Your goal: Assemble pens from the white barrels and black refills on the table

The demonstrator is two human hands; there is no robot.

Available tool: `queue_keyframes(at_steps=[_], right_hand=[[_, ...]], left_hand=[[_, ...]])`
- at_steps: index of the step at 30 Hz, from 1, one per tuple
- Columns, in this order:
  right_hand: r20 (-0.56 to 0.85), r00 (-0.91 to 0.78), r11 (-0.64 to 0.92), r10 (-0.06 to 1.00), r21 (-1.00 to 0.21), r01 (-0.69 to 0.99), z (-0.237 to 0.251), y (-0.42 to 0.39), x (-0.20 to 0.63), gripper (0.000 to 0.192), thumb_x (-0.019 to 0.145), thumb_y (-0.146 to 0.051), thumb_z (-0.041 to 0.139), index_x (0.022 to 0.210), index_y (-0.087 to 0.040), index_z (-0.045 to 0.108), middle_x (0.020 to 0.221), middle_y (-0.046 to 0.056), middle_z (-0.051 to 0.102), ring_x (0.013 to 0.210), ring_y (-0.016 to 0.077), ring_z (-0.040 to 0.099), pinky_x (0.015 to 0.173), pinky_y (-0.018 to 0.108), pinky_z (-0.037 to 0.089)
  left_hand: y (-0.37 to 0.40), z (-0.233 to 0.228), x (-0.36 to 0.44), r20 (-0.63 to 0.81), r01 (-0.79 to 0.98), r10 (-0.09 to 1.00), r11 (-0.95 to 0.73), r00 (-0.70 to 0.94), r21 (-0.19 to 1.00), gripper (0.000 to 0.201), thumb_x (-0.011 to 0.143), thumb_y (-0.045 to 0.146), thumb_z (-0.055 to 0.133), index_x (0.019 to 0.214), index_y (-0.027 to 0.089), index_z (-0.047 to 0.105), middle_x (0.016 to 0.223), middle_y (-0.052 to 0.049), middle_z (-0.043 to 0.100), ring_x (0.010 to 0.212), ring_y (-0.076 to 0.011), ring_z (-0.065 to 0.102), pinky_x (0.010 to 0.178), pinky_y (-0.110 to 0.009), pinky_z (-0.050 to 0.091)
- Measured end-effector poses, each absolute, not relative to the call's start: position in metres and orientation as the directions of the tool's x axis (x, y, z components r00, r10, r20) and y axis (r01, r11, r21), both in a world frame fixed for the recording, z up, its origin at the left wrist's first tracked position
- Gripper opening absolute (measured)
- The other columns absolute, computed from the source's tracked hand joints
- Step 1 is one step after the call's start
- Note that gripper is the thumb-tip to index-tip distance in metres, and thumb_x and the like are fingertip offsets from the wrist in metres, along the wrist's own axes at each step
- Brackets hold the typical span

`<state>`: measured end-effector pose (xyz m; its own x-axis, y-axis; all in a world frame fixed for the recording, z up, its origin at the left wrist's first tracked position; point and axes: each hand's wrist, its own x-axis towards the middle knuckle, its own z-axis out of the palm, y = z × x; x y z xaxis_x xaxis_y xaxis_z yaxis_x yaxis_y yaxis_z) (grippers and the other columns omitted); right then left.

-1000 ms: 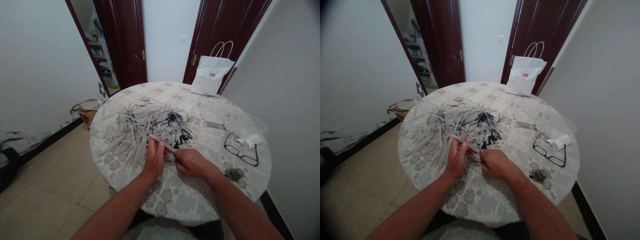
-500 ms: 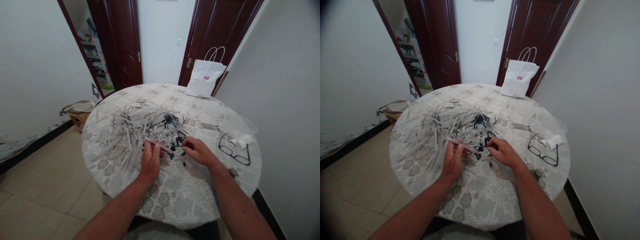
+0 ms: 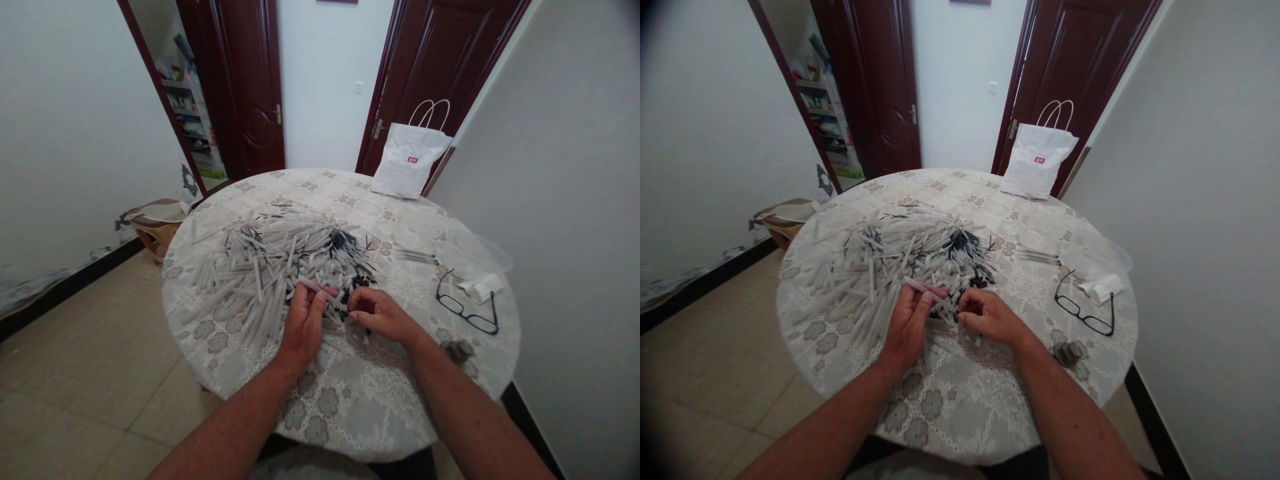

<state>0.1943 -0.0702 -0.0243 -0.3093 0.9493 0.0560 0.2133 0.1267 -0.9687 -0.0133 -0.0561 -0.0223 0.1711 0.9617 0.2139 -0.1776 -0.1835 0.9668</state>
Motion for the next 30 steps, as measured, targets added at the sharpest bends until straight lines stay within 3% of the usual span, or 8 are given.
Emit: queue_keyframes(at_steps=[5, 9, 12, 16, 23, 30], right_hand=[[-0.035, -0.327, 0.018, 0.945, -0.988, 0.156, -0.025, -0.069, 0.187, 0.033, 0.079, -0.043, 0.078, 0.082, -0.018, 0.058, 0.067, -0.005, 0.052, 0.057, 0.0084, 0.043, 0.051, 0.019, 0.033], [-0.036, -0.365, -0.007, 0.930, -0.997, 0.081, -0.028, -0.067, 0.182, 0.034, 0.075, -0.038, 0.082, 0.085, -0.018, 0.056, 0.072, -0.005, 0.055, 0.060, 0.0079, 0.047, 0.053, 0.018, 0.035], [-0.032, -0.441, -0.011, 0.897, -0.999, 0.051, -0.028, -0.067, 0.182, 0.032, 0.079, -0.031, 0.079, 0.103, -0.019, 0.060, 0.082, -0.003, 0.061, 0.065, 0.0084, 0.053, 0.055, 0.017, 0.040], [-0.097, -0.466, -0.082, 0.879, -0.995, 0.052, -0.030, -0.067, 0.186, 0.050, 0.084, -0.030, 0.074, 0.130, -0.022, 0.055, 0.083, -0.003, 0.064, 0.054, 0.0082, 0.056, 0.047, 0.018, 0.045], [0.105, -0.124, 0.083, 0.987, -0.982, -0.171, -0.034, -0.060, 0.196, 0.024, 0.084, -0.033, 0.079, 0.096, -0.018, 0.065, 0.097, 0.006, 0.075, 0.078, 0.0182, 0.075, 0.070, 0.030, 0.061], [0.179, -0.087, 0.151, 0.980, -0.954, -0.260, -0.027, -0.064, 0.192, 0.020, 0.083, -0.029, 0.080, 0.093, -0.020, 0.065, 0.101, 0.005, 0.076, 0.083, 0.0209, 0.077, 0.073, 0.035, 0.063]], left_hand=[[-0.059, -0.015, -0.015, 0.220, -0.252, 0.952, -0.165, 0.212, 0.954, 0.018, 0.097, 0.038, 0.058, 0.101, 0.021, 0.062, 0.111, -0.008, 0.072, 0.112, -0.0234, 0.066, 0.105, -0.040, 0.045], [-0.061, -0.014, -0.015, 0.215, -0.253, 0.943, -0.150, 0.252, 0.956, 0.018, 0.097, 0.037, 0.059, 0.101, 0.021, 0.064, 0.111, -0.009, 0.072, 0.115, -0.0241, 0.065, 0.106, -0.040, 0.044], [-0.060, -0.017, -0.014, 0.211, -0.243, 0.940, -0.146, 0.269, 0.959, 0.019, 0.097, 0.037, 0.058, 0.104, 0.021, 0.064, 0.116, -0.009, 0.072, 0.118, -0.0239, 0.064, 0.108, -0.042, 0.042], [-0.055, -0.022, -0.013, 0.147, -0.314, 0.967, -0.077, 0.207, 0.946, 0.019, 0.096, 0.039, 0.059, 0.104, 0.021, 0.062, 0.115, -0.008, 0.073, 0.118, -0.0221, 0.064, 0.109, -0.042, 0.042], [-0.048, -0.025, -0.010, 0.040, -0.563, 0.974, 0.096, 0.224, 0.821, 0.028, 0.094, 0.044, 0.062, 0.105, 0.022, 0.050, 0.102, -0.006, 0.075, 0.097, -0.0223, 0.074, 0.094, -0.045, 0.055], [-0.047, -0.017, -0.011, -0.042, -0.633, 0.965, 0.203, 0.259, 0.747, 0.033, 0.090, 0.045, 0.066, 0.102, 0.025, 0.042, 0.106, -0.005, 0.073, 0.087, -0.0216, 0.076, 0.085, -0.045, 0.060]])
